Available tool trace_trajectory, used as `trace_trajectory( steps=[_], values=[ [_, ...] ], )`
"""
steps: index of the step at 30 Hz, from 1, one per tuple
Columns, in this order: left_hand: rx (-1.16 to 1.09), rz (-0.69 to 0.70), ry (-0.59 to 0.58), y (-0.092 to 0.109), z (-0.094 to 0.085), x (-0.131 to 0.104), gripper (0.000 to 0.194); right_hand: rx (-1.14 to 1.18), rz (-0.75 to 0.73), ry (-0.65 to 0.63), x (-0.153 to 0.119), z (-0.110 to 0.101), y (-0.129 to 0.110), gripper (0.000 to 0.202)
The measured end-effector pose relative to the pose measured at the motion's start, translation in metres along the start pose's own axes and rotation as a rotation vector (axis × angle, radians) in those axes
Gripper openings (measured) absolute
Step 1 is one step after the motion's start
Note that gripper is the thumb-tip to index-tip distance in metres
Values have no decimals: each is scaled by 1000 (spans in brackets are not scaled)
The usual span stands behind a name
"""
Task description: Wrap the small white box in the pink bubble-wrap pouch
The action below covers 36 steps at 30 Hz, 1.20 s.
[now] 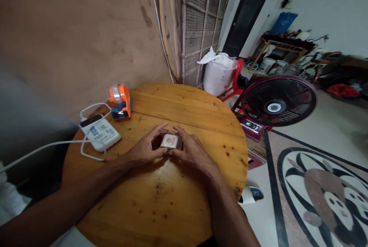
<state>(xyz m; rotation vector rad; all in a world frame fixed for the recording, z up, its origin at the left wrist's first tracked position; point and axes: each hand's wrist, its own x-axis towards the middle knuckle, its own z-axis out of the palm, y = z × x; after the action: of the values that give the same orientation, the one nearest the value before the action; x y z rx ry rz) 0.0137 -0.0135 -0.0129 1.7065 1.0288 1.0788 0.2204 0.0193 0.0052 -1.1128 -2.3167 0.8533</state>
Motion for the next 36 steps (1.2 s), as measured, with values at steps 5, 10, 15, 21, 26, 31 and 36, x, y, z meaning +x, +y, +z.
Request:
trace_trajectory(
  steps=[5, 10, 15, 21, 26, 31, 36],
  values=[
    [-31, 3, 4, -1, 1, 0, 80, 40, -77, 94, -1, -2, -1, 76],
    [-28, -2, -3, -1, 0, 0, 81, 23, -113, 112, 0, -3, -1, 70],
    [-29, -20, -12, 1, -1, 1, 81, 10, -139, 103, 0, -2, -3, 68],
    [1, -56, 8, 5, -1, 2, 66, -66, -159, 133, -4, -9, -19, 56],
    [31, -64, -13, 9, -3, 3, 48, -196, -190, 94, -7, -14, -28, 46],
    [27, -72, -1, 7, -2, 3, 48, -248, -246, 98, -6, -14, -29, 35],
    [6, -82, -7, 5, -1, 3, 48, -203, -269, 85, -5, -11, -28, 31]
  ],
)
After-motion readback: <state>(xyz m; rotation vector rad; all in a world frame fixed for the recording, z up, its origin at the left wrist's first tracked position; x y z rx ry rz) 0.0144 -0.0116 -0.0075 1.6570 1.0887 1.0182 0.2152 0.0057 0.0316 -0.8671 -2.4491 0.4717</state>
